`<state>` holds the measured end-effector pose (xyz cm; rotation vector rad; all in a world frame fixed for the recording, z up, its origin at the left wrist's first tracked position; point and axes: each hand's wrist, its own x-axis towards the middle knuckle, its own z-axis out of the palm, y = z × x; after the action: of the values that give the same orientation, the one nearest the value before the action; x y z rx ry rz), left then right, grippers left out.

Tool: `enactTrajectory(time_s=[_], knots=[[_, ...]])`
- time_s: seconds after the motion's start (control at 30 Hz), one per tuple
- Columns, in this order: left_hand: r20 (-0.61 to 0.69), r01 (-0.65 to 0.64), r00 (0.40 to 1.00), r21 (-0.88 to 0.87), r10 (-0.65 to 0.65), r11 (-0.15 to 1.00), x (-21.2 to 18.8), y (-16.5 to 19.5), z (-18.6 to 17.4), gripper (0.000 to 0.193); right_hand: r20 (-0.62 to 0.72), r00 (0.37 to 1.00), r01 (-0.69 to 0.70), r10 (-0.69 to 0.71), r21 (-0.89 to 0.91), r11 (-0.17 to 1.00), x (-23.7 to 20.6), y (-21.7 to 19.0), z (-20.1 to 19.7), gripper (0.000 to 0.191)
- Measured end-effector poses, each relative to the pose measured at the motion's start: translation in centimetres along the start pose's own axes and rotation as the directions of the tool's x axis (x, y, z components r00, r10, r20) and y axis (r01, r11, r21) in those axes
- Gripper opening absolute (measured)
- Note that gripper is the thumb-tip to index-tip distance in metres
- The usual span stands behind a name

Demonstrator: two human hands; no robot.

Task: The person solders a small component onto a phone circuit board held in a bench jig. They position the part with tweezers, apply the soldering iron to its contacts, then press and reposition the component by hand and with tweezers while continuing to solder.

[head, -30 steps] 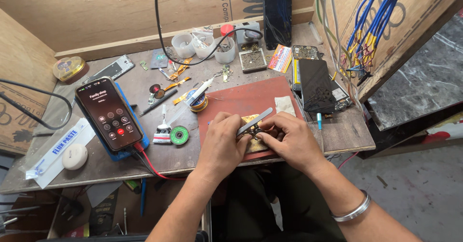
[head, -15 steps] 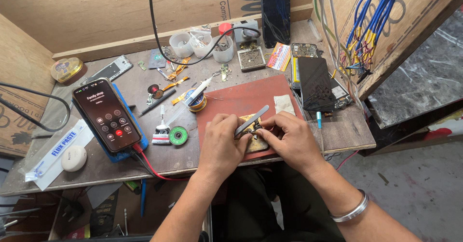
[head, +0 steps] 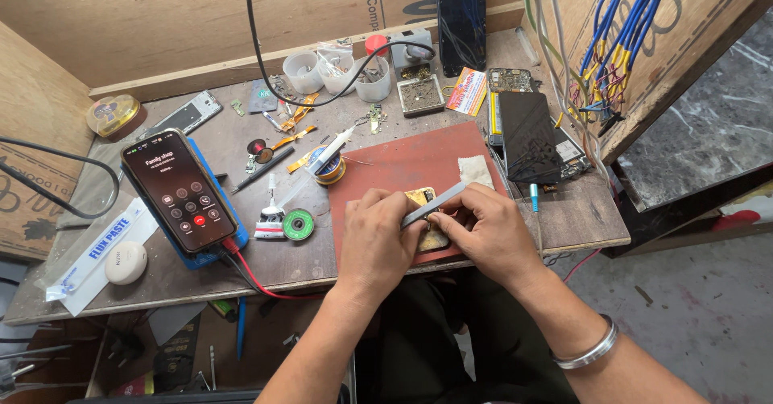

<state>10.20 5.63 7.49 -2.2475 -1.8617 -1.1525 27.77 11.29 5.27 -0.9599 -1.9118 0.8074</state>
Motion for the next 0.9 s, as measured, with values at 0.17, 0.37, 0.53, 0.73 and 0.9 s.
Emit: enactTrajectory(time_s=[0.17,0.37,0.53,0.73,0.9], knots=[[0.025,0.074,0.997,0.052,-0.075,0.996,0.0,0.0,-0.2,0.018,-0.001,1.0,0.005,-0.005,0.018,1.0,-0.1,0.1,-0.1,0.02],[-0.044,0.032,0.999,0.007,-0.032,0.999,-0.2,-0.1,-1.5,0.022,-0.001,1.0,0.002,-0.002,0.003,1.0,-0.1,0.0,-0.2,0.021],[0.004,0.147,0.989,0.124,-0.149,0.981,-0.8,-1.3,-3.8,0.023,0.002,1.0,-0.007,0.007,0.001,1.0,0.0,-0.2,-0.2,0.021],[0.041,0.197,0.978,0.135,-0.205,0.971,-1.0,-1.9,-3.8,0.023,0.009,1.0,-0.009,0.009,0.001,1.0,-0.1,-0.3,-0.3,0.021],[0.031,0.167,0.985,0.11,-0.172,0.98,-0.5,-1.4,-2.5,0.024,0.003,1.0,-0.004,0.004,0.008,1.0,-0.1,-0.3,-0.4,0.021]])
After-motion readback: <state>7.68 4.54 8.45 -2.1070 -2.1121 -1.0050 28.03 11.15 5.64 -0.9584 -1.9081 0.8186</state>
